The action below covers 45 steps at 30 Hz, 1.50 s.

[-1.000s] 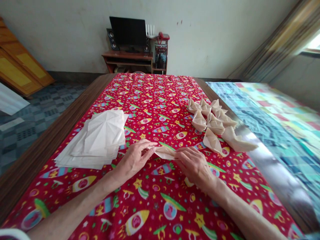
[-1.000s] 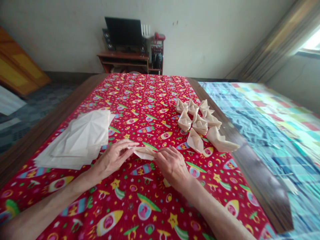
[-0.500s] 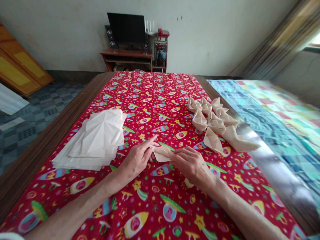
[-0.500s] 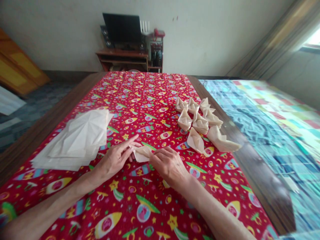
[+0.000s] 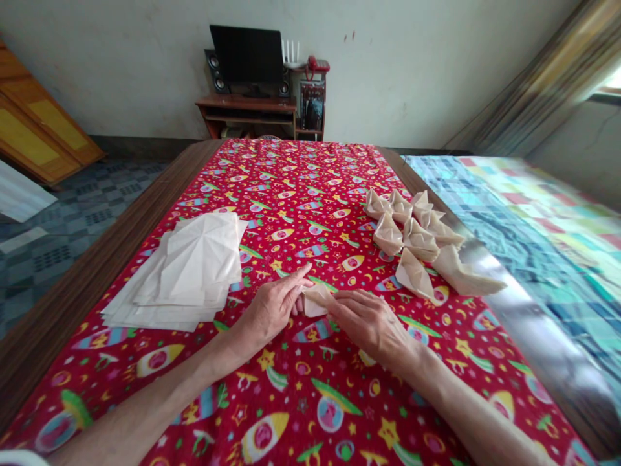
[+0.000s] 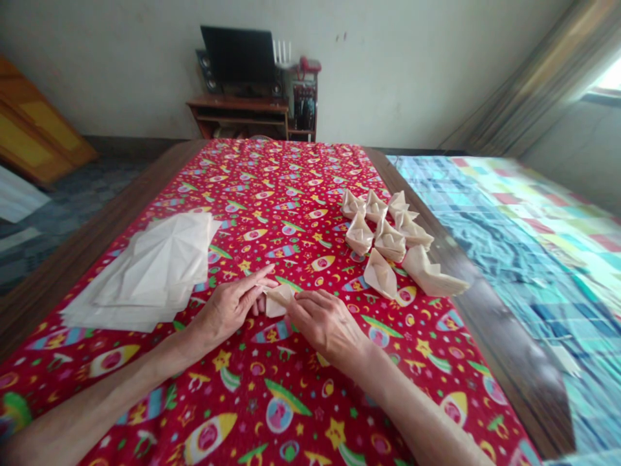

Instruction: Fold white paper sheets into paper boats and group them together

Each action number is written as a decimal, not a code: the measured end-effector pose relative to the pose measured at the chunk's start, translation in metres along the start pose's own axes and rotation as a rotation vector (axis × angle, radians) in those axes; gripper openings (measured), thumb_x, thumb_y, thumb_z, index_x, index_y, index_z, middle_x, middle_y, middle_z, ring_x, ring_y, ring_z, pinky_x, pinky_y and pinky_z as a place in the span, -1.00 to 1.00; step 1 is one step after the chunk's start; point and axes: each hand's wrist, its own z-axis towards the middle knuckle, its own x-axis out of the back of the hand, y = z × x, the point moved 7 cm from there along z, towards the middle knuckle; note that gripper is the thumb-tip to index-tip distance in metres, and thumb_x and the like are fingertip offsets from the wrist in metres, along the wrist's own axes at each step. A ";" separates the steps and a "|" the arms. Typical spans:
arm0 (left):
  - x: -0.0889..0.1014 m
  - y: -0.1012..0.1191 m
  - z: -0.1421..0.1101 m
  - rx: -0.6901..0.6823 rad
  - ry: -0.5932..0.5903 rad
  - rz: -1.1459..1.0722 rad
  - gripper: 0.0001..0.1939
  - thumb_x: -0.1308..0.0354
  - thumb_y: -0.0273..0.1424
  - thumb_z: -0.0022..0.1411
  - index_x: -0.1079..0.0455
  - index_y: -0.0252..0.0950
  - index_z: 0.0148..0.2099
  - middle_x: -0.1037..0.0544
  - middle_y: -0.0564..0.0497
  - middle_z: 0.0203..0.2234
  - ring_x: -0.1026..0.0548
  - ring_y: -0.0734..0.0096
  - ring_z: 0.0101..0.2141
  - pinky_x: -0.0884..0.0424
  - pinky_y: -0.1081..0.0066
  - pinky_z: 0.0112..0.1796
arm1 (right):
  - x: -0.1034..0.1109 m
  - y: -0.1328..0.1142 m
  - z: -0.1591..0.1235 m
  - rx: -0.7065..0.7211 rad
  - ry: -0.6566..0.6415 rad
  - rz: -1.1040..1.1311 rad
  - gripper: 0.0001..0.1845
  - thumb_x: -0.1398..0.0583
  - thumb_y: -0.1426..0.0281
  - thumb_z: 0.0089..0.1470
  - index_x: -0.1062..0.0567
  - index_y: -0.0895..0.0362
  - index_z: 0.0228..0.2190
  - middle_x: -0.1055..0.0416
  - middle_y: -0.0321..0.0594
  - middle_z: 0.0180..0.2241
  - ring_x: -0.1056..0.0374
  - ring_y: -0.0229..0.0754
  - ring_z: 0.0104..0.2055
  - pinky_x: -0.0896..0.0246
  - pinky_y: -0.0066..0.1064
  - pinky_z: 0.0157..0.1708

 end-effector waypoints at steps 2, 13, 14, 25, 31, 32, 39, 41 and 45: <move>0.004 0.002 0.000 -0.019 0.039 0.048 -0.55 0.13 -0.41 0.34 -0.14 -0.23 0.25 -0.54 -0.06 -0.16 -0.48 0.51 -0.43 -0.45 0.48 -0.31 | 0.001 0.003 -0.002 -0.042 0.019 0.010 -0.76 0.00 0.47 0.25 -0.42 0.20 -0.14 -0.50 -0.13 -0.30 -0.42 -0.19 -0.19 -0.36 -0.38 -0.24; -0.004 0.011 -0.010 0.332 -0.019 -0.024 -0.55 0.14 -0.20 0.31 -0.20 -0.35 0.13 -0.47 -0.04 -0.44 -0.46 0.33 -0.47 -0.41 0.37 -0.43 | 0.017 -0.018 -0.001 0.045 0.219 -0.208 -0.79 -0.07 0.58 0.14 -0.43 0.29 -0.18 -0.52 -0.05 -0.30 -0.43 -0.08 -0.16 -0.36 -0.29 -0.23; -0.006 0.012 -0.010 0.338 -0.028 0.009 -0.62 0.12 -0.23 0.30 -0.27 -0.33 0.03 -0.47 -0.03 -0.46 -0.47 0.31 -0.45 -0.40 0.37 -0.41 | 0.016 -0.022 0.001 0.061 0.211 -0.204 -0.80 -0.07 0.56 0.15 -0.43 0.29 -0.19 -0.52 -0.06 -0.32 -0.44 -0.08 -0.17 -0.36 -0.31 -0.25; -0.017 0.009 -0.008 0.248 -0.078 0.133 -0.70 0.12 -0.27 0.27 -0.32 -0.33 -0.12 -0.52 -0.03 -0.46 -0.50 0.31 -0.45 -0.36 0.40 -0.41 | 0.016 0.019 -0.010 -0.619 0.167 0.257 -0.75 -0.04 0.26 0.22 -0.38 0.16 -0.20 -0.43 -0.32 -0.57 -0.30 -0.32 -0.60 -0.09 -0.51 -0.57; -0.022 0.018 -0.011 0.152 -0.038 0.223 -0.59 0.07 -0.37 0.25 -0.25 -0.35 0.12 -0.52 -0.01 -0.53 -0.50 0.33 -0.51 -0.38 0.42 -0.42 | -0.009 0.030 -0.012 -0.790 0.040 0.344 -0.62 -0.08 0.25 0.13 -0.38 0.16 -0.63 -0.21 -0.39 -0.70 -0.08 -0.40 -0.65 0.08 -0.54 -0.62; -0.022 0.019 -0.011 0.140 -0.028 0.235 -0.60 0.06 -0.39 0.24 -0.27 -0.34 0.11 -0.52 0.00 -0.54 -0.50 0.33 -0.50 -0.39 0.42 -0.41 | -0.009 0.031 -0.013 -0.805 0.048 0.327 -0.65 -0.10 0.29 0.10 -0.38 0.17 -0.64 -0.20 -0.39 -0.71 -0.07 -0.41 -0.65 0.09 -0.54 -0.61; -0.022 0.020 -0.011 0.139 -0.059 0.135 -0.51 0.04 -0.48 0.19 -0.22 -0.29 0.19 -0.57 -0.01 -0.44 -0.54 0.34 -0.43 -0.45 0.42 -0.33 | -0.006 0.032 -0.018 -0.835 0.093 0.275 -0.76 -0.10 0.42 -0.06 -0.33 0.17 -0.70 -0.15 -0.40 -0.73 -0.05 -0.42 -0.66 0.11 -0.56 -0.61; -0.021 0.020 -0.011 0.161 -0.078 0.104 -0.51 0.04 -0.49 0.19 -0.23 -0.28 0.19 -0.58 -0.01 -0.42 -0.54 0.35 -0.43 -0.46 0.42 -0.32 | -0.006 0.031 -0.018 -0.835 0.095 0.277 -0.77 -0.09 0.43 -0.07 -0.34 0.17 -0.69 -0.16 -0.40 -0.73 -0.05 -0.42 -0.66 0.11 -0.56 -0.61; -0.021 0.019 -0.010 0.210 -0.100 0.054 -0.61 0.01 -0.47 0.19 -0.36 -0.29 0.07 -0.59 -0.04 -0.40 -0.55 0.33 -0.41 -0.47 0.40 -0.31 | -0.007 0.031 -0.019 -0.835 0.096 0.274 -0.76 -0.09 0.43 -0.06 -0.32 0.17 -0.70 -0.14 -0.40 -0.73 -0.04 -0.42 -0.66 0.12 -0.56 -0.62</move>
